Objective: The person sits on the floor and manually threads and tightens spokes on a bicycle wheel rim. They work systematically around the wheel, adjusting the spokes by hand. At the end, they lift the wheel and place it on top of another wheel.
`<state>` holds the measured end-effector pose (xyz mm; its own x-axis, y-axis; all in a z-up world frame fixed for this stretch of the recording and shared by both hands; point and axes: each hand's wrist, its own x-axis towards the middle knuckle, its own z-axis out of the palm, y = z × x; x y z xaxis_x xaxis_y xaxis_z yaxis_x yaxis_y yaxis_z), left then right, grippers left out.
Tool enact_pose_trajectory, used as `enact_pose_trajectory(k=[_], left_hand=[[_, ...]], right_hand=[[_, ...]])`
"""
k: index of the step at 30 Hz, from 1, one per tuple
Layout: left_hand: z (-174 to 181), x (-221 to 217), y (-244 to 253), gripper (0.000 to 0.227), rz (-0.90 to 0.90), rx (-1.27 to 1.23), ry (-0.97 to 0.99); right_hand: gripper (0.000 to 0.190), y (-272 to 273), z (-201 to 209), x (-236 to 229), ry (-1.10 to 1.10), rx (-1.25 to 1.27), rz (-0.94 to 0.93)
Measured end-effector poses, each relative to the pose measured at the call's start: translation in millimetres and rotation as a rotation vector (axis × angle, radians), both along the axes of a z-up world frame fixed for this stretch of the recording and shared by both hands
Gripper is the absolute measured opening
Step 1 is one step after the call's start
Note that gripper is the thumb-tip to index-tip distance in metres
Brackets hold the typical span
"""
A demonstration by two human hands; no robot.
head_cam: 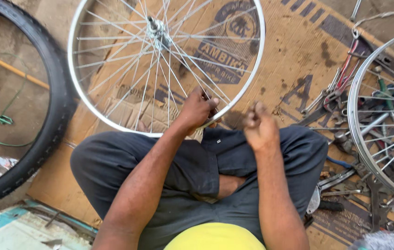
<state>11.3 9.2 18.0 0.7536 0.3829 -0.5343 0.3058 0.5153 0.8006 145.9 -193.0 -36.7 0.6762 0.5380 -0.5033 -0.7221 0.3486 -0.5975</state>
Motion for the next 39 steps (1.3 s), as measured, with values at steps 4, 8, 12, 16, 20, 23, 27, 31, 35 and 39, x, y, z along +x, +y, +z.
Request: enact_pose_trajectory(k=[4, 8, 12, 16, 20, 23, 27, 31, 35, 39], left_hand=[[1, -1, -1, 0.024, -0.001, 0.001, 0.016], [-1, -4, -1, 0.02, -0.008, 0.016, 0.018], [-6, 1, 1, 0.02, -0.025, 0.005, -0.019], [-13, -2, 1, 0.02, -0.018, 0.024, -0.017], [-10, 1, 1, 0.022, -0.007, 0.056, -0.004], [-12, 1, -1, 0.022, 0.008, 0.048, -0.015], [-22, -2, -1, 0.024, -0.005, 0.057, -0.028], [-8, -2, 0, 0.021, -0.015, 0.039, 0.042], [-4, -1, 0, 0.022, -0.004, 0.025, -0.024], [3, -2, 1, 0.022, -0.024, 0.055, 0.026]], right_hand=[[0.007, -6, 22, -6, -0.234, -0.222, 0.019], [0.013, 9, 39, -52, -0.266, -0.237, 0.066], [0.014, 25, 38, -81, -0.476, -0.276, 0.097], [0.014, 35, 24, -86, -0.705, -0.292, 0.026], [0.015, 43, 23, -86, -0.914, -0.516, 0.058], [0.016, 44, 31, -93, -1.197, -0.557, 0.022], [0.015, 42, 32, -100, -1.111, -0.532, 0.007], [0.013, 47, 35, -94, -0.804, -0.378, -0.041], [0.014, 44, 32, -97, -0.993, -0.45, 0.012], [0.014, 43, 33, -97, -1.059, -0.399, 0.012]])
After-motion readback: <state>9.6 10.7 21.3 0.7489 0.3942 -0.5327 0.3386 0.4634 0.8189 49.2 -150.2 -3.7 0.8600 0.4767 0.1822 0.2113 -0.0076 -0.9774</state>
